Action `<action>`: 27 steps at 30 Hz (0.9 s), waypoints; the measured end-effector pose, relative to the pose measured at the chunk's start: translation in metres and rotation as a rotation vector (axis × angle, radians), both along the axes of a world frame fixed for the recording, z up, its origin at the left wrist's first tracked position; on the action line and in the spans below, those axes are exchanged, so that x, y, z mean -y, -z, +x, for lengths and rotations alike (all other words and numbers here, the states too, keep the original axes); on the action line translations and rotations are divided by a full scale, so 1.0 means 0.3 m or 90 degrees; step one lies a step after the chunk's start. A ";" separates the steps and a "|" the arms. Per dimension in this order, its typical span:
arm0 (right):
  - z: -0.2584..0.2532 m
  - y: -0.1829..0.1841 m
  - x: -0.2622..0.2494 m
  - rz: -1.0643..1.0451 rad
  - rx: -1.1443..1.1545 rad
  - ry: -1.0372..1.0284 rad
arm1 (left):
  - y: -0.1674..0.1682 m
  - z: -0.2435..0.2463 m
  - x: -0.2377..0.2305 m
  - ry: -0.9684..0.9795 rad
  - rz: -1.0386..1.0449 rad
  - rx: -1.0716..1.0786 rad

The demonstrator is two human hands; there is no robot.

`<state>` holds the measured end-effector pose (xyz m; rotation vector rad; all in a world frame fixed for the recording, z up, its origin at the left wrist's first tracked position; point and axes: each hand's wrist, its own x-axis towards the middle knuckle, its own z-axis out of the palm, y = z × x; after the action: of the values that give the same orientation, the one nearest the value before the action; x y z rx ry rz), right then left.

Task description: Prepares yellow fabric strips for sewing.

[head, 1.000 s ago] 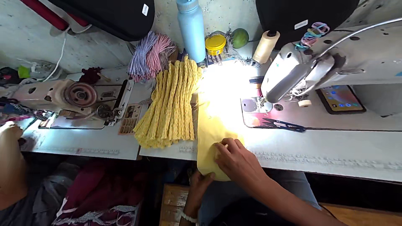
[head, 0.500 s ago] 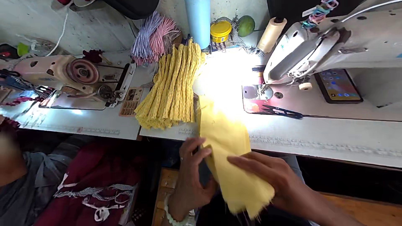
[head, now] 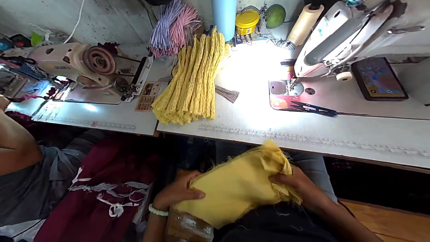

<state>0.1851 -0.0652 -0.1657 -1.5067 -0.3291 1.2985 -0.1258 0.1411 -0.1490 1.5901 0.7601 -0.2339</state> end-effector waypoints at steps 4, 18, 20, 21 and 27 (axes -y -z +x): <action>0.055 0.174 -0.007 -0.177 -0.042 -0.027 | 0.137 0.044 -0.097 -0.007 0.028 -0.075; -0.026 0.180 -0.238 0.085 0.621 -0.525 | 0.320 0.052 0.020 -0.394 0.279 -0.053; -0.126 0.171 -0.330 0.242 0.642 -0.544 | 0.303 0.052 0.035 -0.340 0.406 -0.038; -0.175 0.175 -0.378 0.305 0.668 -0.539 | 0.295 0.050 0.040 -0.312 0.471 -0.020; -0.303 0.165 -0.581 0.322 0.549 -0.627 | 0.232 0.060 0.071 -0.334 0.666 0.080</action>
<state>0.0942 0.1091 -0.2151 -1.3925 -1.9848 1.0195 -0.1078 0.1197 -0.2184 2.2394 1.2708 0.7609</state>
